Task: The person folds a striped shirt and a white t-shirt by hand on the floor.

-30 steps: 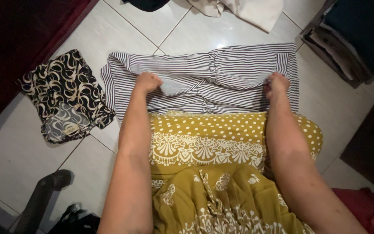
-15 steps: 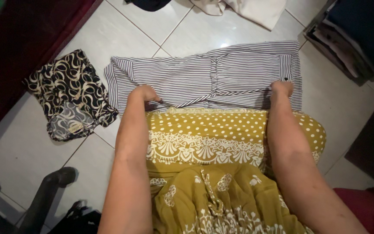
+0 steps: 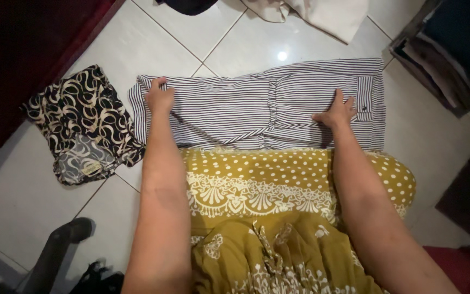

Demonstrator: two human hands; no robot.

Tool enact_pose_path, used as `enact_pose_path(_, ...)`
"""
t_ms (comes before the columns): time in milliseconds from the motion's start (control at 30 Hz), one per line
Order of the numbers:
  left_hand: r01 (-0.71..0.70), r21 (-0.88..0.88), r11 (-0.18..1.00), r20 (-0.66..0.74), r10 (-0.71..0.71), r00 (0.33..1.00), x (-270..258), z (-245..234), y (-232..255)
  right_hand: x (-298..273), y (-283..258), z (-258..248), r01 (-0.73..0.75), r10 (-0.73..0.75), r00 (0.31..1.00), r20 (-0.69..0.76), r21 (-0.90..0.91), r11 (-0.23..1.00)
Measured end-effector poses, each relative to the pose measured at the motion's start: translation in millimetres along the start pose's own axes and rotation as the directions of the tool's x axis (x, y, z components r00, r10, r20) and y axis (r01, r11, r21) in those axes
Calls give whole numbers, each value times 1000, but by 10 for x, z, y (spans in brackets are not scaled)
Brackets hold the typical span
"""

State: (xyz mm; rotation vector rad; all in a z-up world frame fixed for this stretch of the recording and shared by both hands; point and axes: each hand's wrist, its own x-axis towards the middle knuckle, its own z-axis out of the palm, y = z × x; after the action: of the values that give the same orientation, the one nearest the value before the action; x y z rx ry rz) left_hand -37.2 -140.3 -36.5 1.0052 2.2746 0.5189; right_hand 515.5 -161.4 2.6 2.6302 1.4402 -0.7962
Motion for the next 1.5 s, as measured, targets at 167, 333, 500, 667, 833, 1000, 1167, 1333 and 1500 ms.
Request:
enact_pose_path(167,-74,-396,915,46,100,994,591,353,-467,-57,-207,-117,-62,72,988,137,-77,995)
enact_pose_path(333,-101,-708,699,-149,-8,989,762,230,-322,-167,-366,-193,-52,70,985,157,-116,992)
enact_pose_path(500,-112,-133,985,-144,93,985,40,-322,230,-385,-568,-243,-25,43,991,128,-142,990)
enact_pose_path(667,-67,402,913,-85,111,990,-535,-398,819,-459,-643,-317,-31,50,991,121,-158,987)
enact_pose_path(833,-674,247,696,395,563,726,-1062,222,1222,-242,-344,-274,-39,42,998,36,-90,995)
enact_pose_path(1000,-868,214,447,520,700,489,-1768,982,1238,529,480,-526,92,-79,986,-144,86,992)
enact_pose_path(1167,-943,288,168,370,889,272,-2109,1564,1225,894,1400,-811,1,-2,1000,7,135,991)
enact_pose_path(1333,-961,139,241,552,786,277,-2304,1416,1486,1119,1643,-470,40,-101,976,195,294,955)
enact_pose_path(1500,-966,193,170,421,875,238,-2273,1615,1262,1071,1317,-367,133,-151,986,68,213,968)
